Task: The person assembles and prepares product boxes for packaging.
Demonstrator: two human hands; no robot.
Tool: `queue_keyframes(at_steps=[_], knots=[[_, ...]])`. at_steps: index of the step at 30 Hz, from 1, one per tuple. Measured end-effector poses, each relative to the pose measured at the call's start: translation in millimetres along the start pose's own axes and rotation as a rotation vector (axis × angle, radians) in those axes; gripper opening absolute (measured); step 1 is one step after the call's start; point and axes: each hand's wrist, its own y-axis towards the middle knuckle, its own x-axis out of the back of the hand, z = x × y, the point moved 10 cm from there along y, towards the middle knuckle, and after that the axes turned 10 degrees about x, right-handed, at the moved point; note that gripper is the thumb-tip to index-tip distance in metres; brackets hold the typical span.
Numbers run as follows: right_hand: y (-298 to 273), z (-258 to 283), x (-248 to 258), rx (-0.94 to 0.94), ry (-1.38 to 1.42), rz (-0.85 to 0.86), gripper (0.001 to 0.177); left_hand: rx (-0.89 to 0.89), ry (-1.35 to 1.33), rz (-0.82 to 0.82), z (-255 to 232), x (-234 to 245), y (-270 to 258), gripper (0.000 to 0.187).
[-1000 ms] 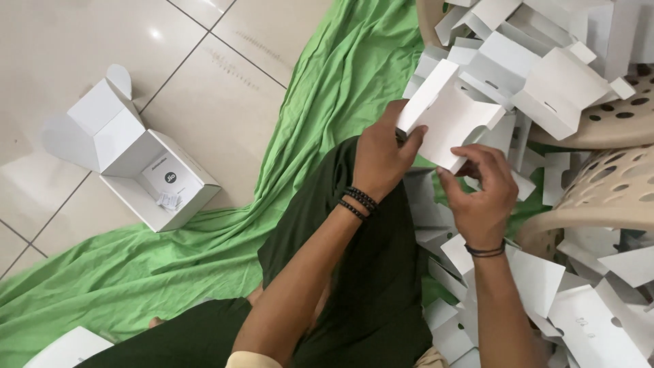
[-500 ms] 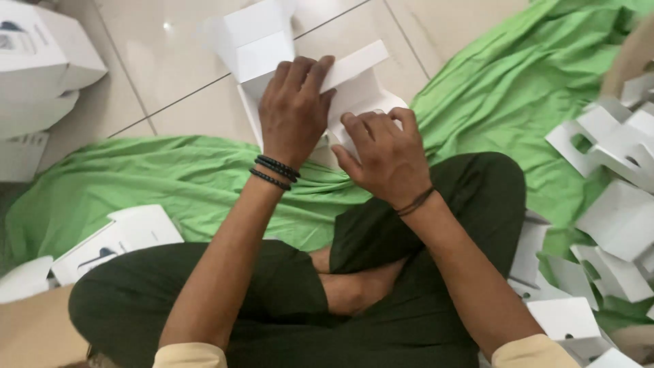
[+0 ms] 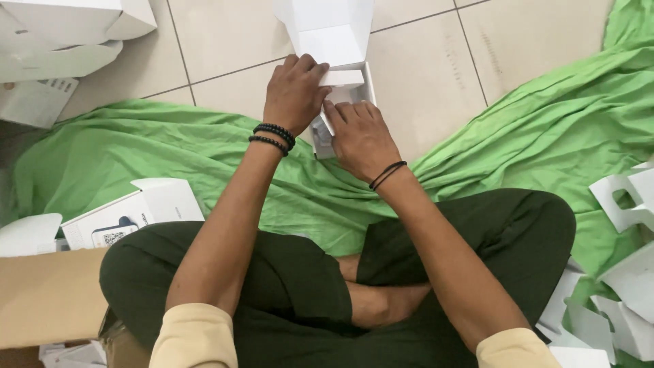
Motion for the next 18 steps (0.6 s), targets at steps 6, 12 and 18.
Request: queue_keyframes(at_steps=[6,12,18], knots=[[-3.0,-17.2,-6.0,-0.013,0.316,0.096,0.066,-0.003,0.009,0.051,5.3,-6.3,8.7,0.033],[-4.1,-22.7,19.0,-0.052,0.379,-0.050,0.056,0.122,-0.222,0.170,25.1,-18.4,9.1,0.030],[3.5,-27.3,8.4,0.036,0.191,-0.062,0.036,0.095,-0.252,0.117,13.7,-11.2,8.6,0.031]])
